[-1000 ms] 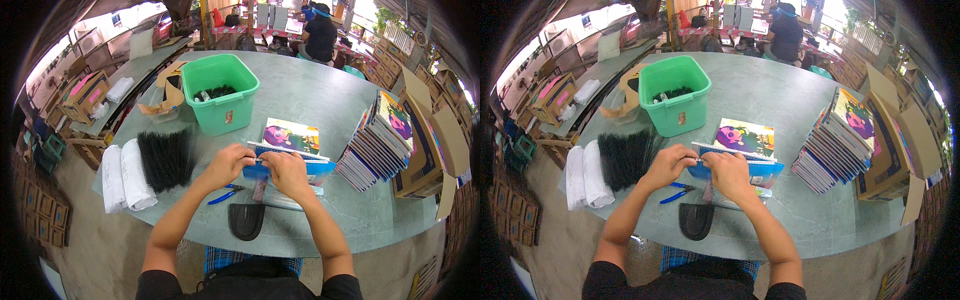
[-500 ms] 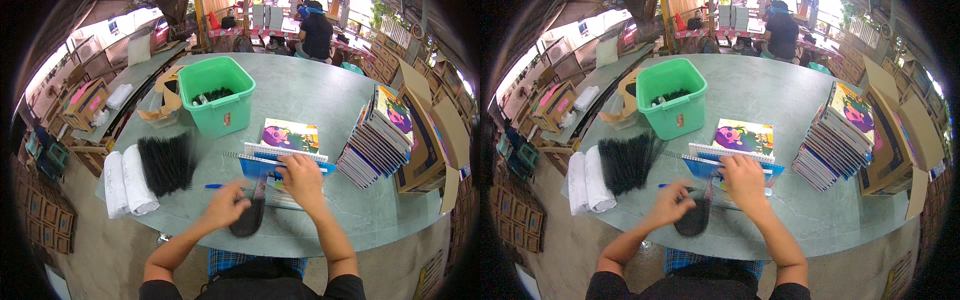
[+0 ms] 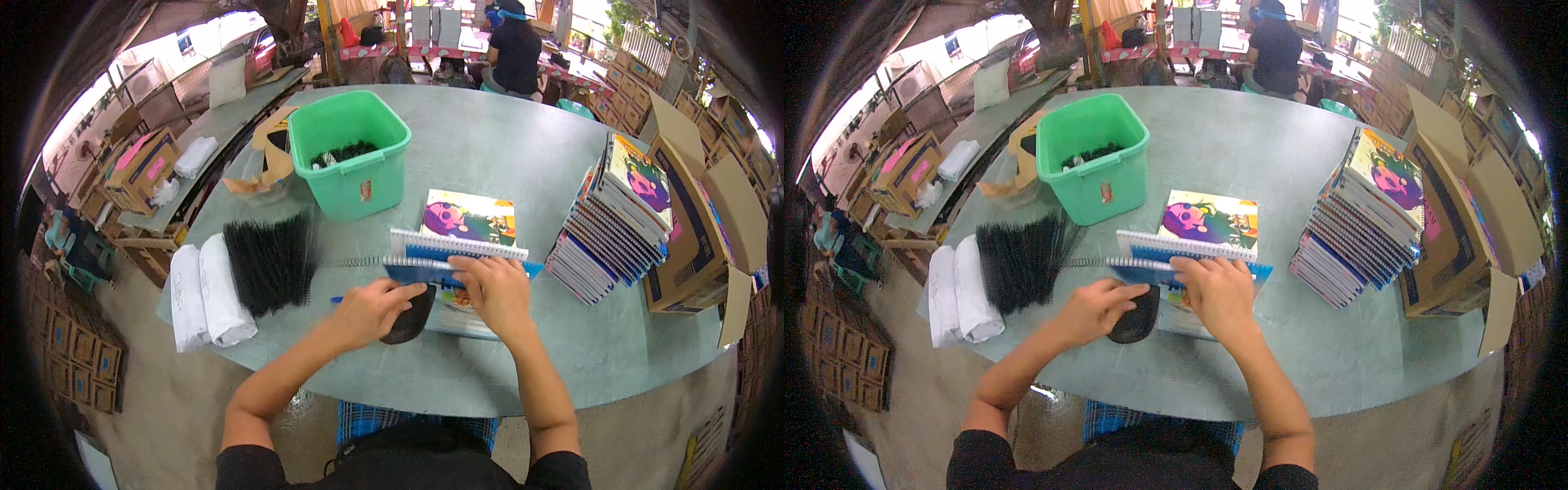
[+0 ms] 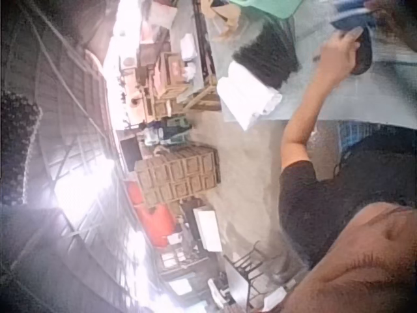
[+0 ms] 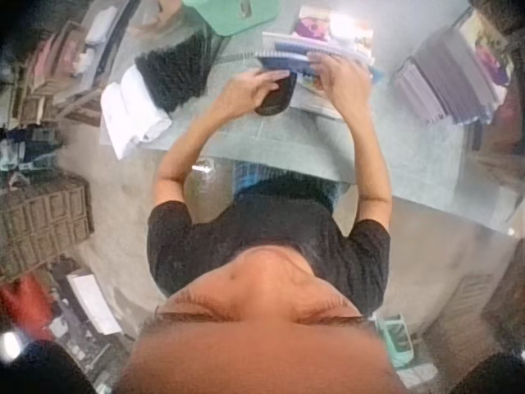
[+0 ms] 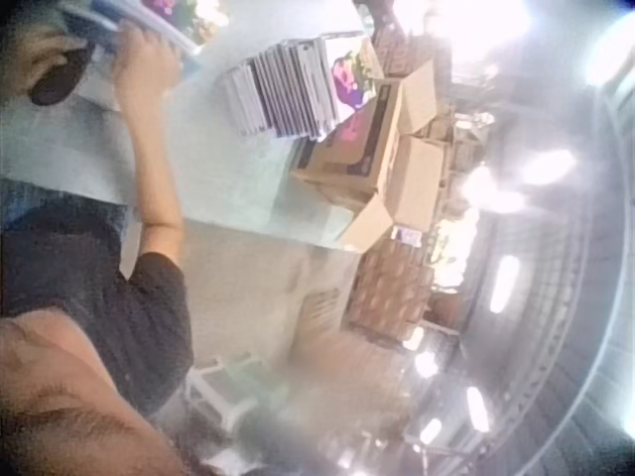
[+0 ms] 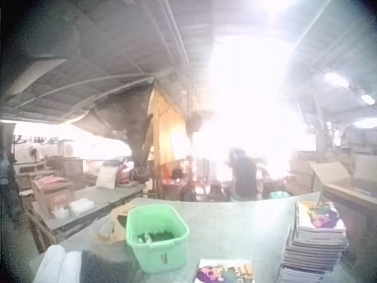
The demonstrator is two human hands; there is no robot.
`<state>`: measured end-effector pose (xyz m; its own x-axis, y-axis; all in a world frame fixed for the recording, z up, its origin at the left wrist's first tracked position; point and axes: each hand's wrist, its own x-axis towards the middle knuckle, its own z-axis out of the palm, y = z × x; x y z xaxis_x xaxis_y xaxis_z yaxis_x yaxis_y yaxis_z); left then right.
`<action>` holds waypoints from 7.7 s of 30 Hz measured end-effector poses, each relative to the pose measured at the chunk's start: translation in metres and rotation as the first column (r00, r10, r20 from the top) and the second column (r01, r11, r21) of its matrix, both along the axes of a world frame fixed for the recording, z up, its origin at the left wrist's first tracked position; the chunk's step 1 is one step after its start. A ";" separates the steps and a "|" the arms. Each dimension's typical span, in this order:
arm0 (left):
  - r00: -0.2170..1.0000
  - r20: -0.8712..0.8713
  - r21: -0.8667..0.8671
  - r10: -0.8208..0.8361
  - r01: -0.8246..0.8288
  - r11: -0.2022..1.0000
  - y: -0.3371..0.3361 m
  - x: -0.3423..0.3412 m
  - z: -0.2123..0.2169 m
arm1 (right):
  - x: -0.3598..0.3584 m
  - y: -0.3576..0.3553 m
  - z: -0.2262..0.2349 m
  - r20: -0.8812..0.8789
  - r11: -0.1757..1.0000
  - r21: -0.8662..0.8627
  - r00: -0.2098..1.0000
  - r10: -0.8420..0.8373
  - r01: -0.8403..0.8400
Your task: The person binds notebooks by threading a spiral wire through the pre-punched holes of each notebook and cutting the excess wire with pliers.
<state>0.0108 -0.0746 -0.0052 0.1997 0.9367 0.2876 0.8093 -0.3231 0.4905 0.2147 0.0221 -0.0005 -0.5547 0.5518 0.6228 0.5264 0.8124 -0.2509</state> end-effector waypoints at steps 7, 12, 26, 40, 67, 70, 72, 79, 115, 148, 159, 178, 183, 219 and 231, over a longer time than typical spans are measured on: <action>0.986 0.153 0.241 0.063 -0.099 0.965 0.009 0.008 0.009 | 0.000 0.002 0.000 -0.005 0.999 -0.032 1.000 -0.015 0.015; 0.909 0.391 0.205 0.144 -0.238 0.949 0.004 0.017 0.026 | -0.004 -0.002 -0.002 0.017 0.997 -0.017 0.997 -0.073 0.074; 0.973 0.183 0.138 0.142 -0.169 0.976 0.019 -0.018 0.012 | -0.042 -0.004 0.001 -0.091 0.994 -0.014 0.990 0.108 -0.109; 0.996 -0.052 0.297 0.070 -0.052 0.953 0.032 -0.023 0.014 | -0.038 0.000 0.004 0.064 0.996 -0.048 0.995 0.076 -0.073; 0.905 0.345 0.556 0.250 -0.411 0.722 0.001 -0.005 0.042 | -0.001 0.004 0.004 0.003 0.997 -0.075 1.000 -0.015 0.015; 0.966 0.170 0.358 0.193 -0.243 0.902 0.002 0.003 0.028 | -0.003 0.003 0.002 -0.001 0.998 -0.054 1.000 -0.024 0.024; 0.986 0.095 0.302 0.139 -0.162 0.939 -0.003 0.006 0.027 | -0.001 0.003 0.002 0.026 0.997 -0.075 1.000 -0.017 0.019; 0.970 0.179 -0.180 0.166 -0.134 0.975 -0.013 0.004 -0.012 | -0.030 -0.006 0.003 -0.124 0.997 -0.009 0.990 0.075 -0.076; 0.995 -0.077 0.482 0.065 -0.020 0.876 0.039 -0.008 0.007 | -0.039 -0.003 -0.005 -0.052 0.995 -0.039 0.995 0.085 -0.087; 0.986 0.142 -0.206 0.087 -0.057 0.977 -0.013 0.000 -0.022 | -0.028 -0.001 0.015 -0.081 0.986 -0.166 0.996 -0.042 0.028; 0.772 0.617 0.354 0.154 -0.447 0.822 0.009 0.008 0.032 | -0.002 0.007 0.011 0.062 0.976 -0.216 0.998 0.033 -0.019; 0.976 0.202 -0.053 -0.078 0.090 0.995 0.031 0.023 0.004 | 0.053 0.028 -0.021 -0.549 0.592 -0.712 0.825 -0.135 -0.376; 0.724 0.677 0.158 0.132 -0.317 0.935 0.032 0.038 0.019 | 0.048 0.023 -0.037 -0.665 0.576 -0.672 0.721 -0.194 -0.465; 0.869 0.494 0.124 0.012 -0.084 0.989 0.054 0.089 0.022 | 0.056 0.015 -0.040 -0.706 0.499 -0.666 0.684 -0.183 -0.554; 0.995 -0.094 0.548 0.011 0.043 0.835 0.046 0.093 0.003 | 0.054 0.017 -0.047 -0.806 0.627 -0.414 0.586 0.085 -0.660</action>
<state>0.1033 -0.0286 -0.0021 0.2634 0.6264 0.7336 0.8334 -0.5308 0.1540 0.2687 0.0393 -0.0471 -0.3967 0.7809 0.4826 -0.3456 0.3600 -0.8666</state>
